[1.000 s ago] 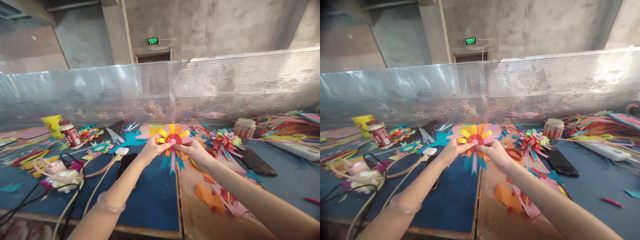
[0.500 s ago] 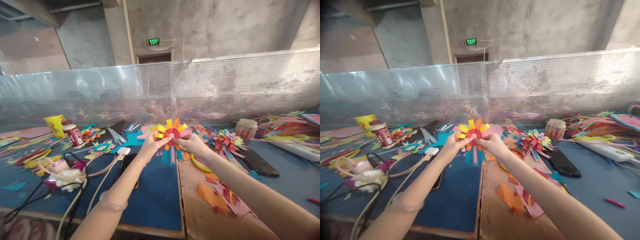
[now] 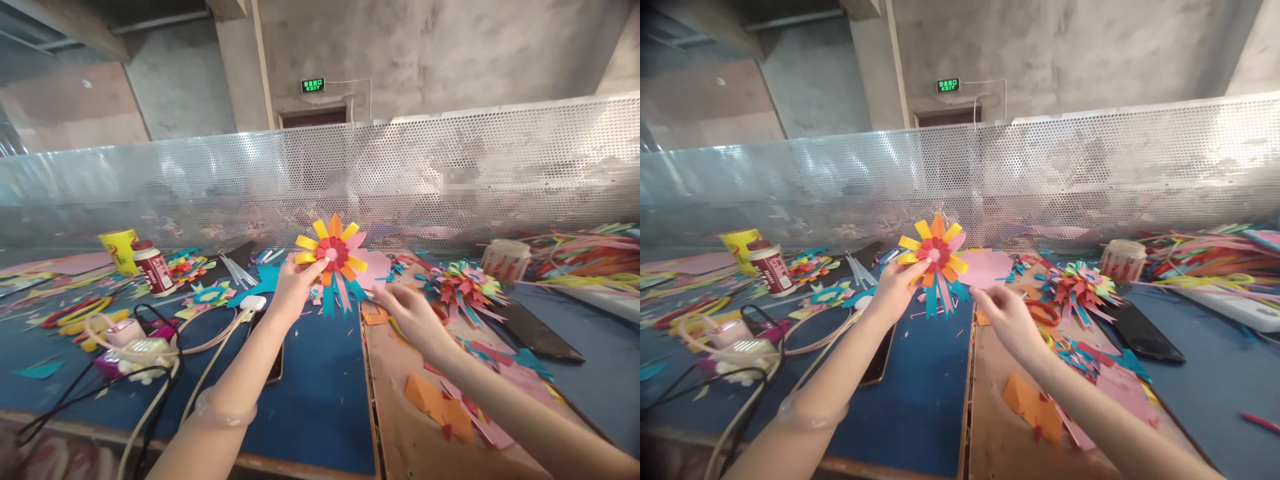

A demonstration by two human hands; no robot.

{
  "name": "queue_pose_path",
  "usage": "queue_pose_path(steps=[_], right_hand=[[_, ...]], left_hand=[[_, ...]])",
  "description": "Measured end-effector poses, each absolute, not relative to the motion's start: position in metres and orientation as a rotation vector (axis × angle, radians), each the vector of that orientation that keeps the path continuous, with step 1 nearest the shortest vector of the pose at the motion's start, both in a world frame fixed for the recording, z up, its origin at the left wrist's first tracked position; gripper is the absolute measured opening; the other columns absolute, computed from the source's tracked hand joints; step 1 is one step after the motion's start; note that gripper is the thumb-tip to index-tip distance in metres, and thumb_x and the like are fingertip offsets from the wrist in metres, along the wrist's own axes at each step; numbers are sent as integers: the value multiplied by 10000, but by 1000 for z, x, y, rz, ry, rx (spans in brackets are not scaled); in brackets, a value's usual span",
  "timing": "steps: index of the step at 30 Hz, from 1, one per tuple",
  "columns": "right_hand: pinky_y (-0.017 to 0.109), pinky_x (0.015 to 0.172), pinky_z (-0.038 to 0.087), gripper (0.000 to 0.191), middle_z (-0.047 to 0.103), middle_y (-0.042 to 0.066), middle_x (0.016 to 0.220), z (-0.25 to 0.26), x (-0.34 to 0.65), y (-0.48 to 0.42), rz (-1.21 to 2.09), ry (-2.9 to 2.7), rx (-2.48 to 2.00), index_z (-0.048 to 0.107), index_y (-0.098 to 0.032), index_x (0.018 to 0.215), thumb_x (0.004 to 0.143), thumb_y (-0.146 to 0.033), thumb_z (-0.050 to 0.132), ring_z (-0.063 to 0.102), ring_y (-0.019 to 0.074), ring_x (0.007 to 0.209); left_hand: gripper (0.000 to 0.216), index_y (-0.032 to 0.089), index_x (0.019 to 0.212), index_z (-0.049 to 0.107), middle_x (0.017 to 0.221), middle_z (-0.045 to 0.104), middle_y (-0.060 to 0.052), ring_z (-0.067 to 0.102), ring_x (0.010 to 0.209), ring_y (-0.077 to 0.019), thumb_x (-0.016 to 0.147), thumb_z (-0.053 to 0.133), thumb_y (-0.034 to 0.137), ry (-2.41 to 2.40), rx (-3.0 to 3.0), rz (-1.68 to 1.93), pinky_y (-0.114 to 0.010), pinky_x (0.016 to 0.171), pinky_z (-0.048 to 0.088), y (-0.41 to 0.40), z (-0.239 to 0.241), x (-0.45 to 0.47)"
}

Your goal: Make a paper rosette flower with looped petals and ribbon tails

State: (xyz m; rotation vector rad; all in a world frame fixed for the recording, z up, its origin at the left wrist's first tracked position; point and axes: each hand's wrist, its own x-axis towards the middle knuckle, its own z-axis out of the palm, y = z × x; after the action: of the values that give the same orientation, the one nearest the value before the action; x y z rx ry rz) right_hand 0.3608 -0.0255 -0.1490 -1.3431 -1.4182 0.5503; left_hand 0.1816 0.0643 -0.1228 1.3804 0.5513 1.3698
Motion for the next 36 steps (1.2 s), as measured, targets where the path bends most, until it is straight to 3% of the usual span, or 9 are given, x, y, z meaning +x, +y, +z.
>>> queue_pose_path(steps=[7, 11, 15, 23, 30, 36], right_hand=[[327, 729, 412, 364, 685, 33, 848, -183, 341, -35, 997, -1379, -1304, 701, -210, 830, 691, -542, 650, 586, 238, 833], [310, 686, 399, 371, 679, 36, 770, -183, 344, -40, 954, -1329, -1352, 698, -198, 718, 709, -562, 624, 580, 228, 783], [291, 681, 393, 366, 676, 32, 786, -185, 352, -43, 853, -1268, -1341, 695, -193, 745, 732, -550, 612, 573, 208, 773], [293, 742, 388, 317, 689, 18, 836, -187, 357, -38, 772, -1231, -1331, 691, -211, 768, 745, -517, 611, 574, 210, 827], [298, 711, 387, 296, 658, 9, 789, -189, 353, -42, 809, -1303, -1298, 680, -221, 795, 787, -492, 560, 552, 194, 775], [296, 682, 380, 288, 634, 9, 765, -192, 350, -42, 857, -1300, -1282, 672, -217, 779, 767, -491, 583, 539, 184, 745]], left_hand=[[264, 181, 916, 666, 908, 685, -21, 637, 808, -143, 670, 721, 260, 532, 1353, 1376, -237, 671, 506, 62, -128, 188], [243, 160, 901, 674, 929, 683, -49, 633, 832, -161, 680, 714, 253, 529, 1382, 1349, -235, 658, 508, 62, -129, 190], [243, 144, 893, 661, 892, 675, -48, 622, 748, -137, 678, 719, 242, 522, 1345, 1376, -223, 608, 502, 62, -128, 188], [233, 150, 894, 660, 914, 676, -48, 626, 789, -138, 681, 719, 225, 523, 1354, 1367, -248, 697, 504, 59, -129, 191], [198, 148, 869, 674, 809, 662, -30, 577, 635, -95, 707, 703, 258, 569, 1442, 1301, -191, 531, 453, 52, -132, 195], [213, 151, 881, 673, 850, 671, -39, 601, 691, -121, 695, 712, 247, 620, 1468, 1274, -208, 558, 466, 49, -135, 198]])
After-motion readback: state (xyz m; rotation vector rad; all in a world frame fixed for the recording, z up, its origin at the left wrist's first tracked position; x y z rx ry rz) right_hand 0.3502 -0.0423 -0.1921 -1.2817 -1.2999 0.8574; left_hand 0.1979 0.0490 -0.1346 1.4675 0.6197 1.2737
